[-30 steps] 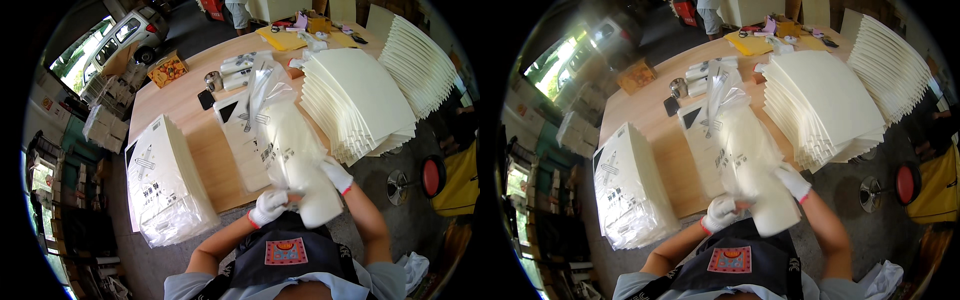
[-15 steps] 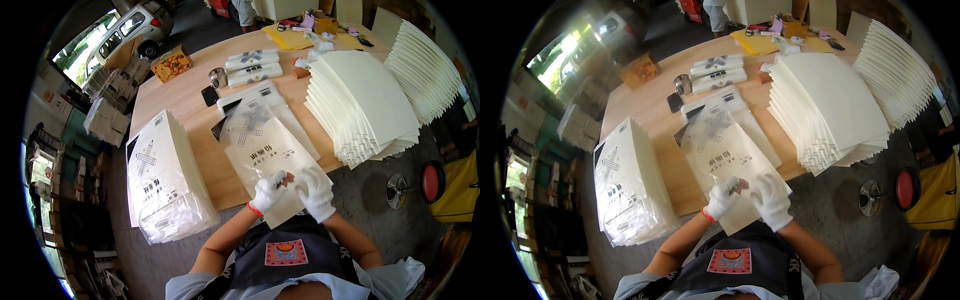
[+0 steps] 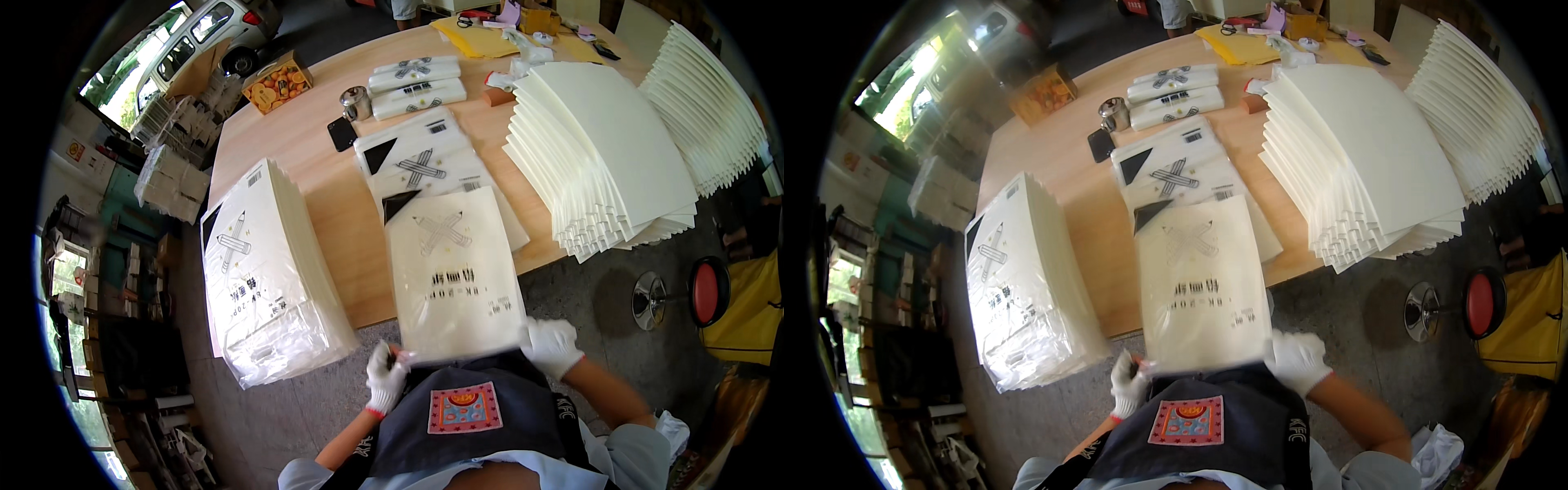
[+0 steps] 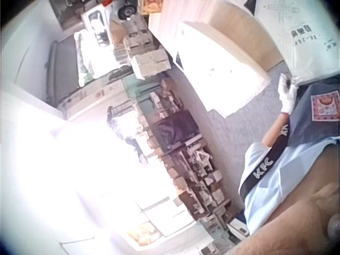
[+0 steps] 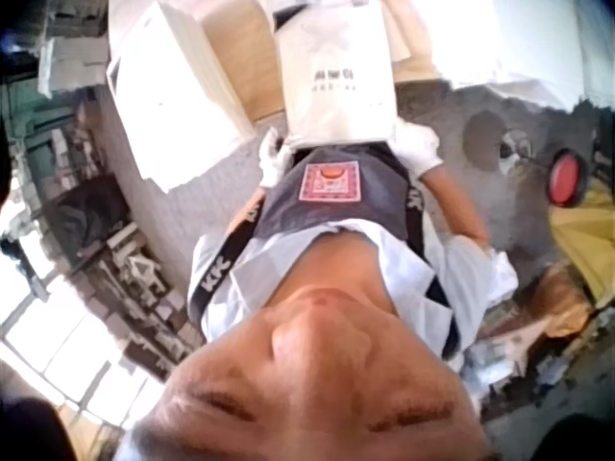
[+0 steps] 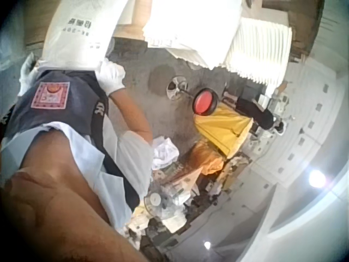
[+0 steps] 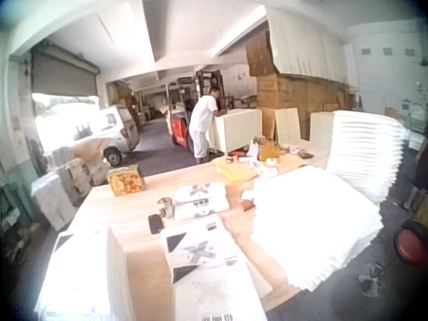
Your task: The person repeatedly picks up stacks of white paper sheets from a table and places them into clear plastic packaging bags. The person then folds the top of the bag to seal the contents. This process is repeated continuously throughout the clip.
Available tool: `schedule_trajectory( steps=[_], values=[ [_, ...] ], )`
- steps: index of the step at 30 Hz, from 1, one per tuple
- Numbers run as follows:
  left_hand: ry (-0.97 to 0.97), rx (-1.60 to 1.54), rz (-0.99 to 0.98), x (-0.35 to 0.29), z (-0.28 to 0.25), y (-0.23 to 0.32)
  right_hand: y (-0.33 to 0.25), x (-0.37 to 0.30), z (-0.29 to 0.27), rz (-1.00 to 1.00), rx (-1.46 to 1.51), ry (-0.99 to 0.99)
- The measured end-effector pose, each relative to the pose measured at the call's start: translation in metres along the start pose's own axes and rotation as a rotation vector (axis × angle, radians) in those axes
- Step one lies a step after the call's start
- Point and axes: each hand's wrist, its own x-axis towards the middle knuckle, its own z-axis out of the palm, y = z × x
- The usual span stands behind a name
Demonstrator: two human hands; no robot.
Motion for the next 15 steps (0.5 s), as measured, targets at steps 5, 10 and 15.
schedule_trajectory(
  steps=[5,10,15],
  values=[
    [-0.485,0.112,-0.013,-0.015,-0.017,0.021,-0.013,-0.029,-0.002,-0.105,0.061,-0.263],
    [-0.102,0.197,0.070,0.035,0.014,0.043,0.017,0.018,-0.008,-0.051,-0.074,0.155],
    [-0.366,0.391,-0.128,-0.004,-0.024,-0.038,0.036,-0.041,0.032,0.105,0.166,-0.308]
  ],
)
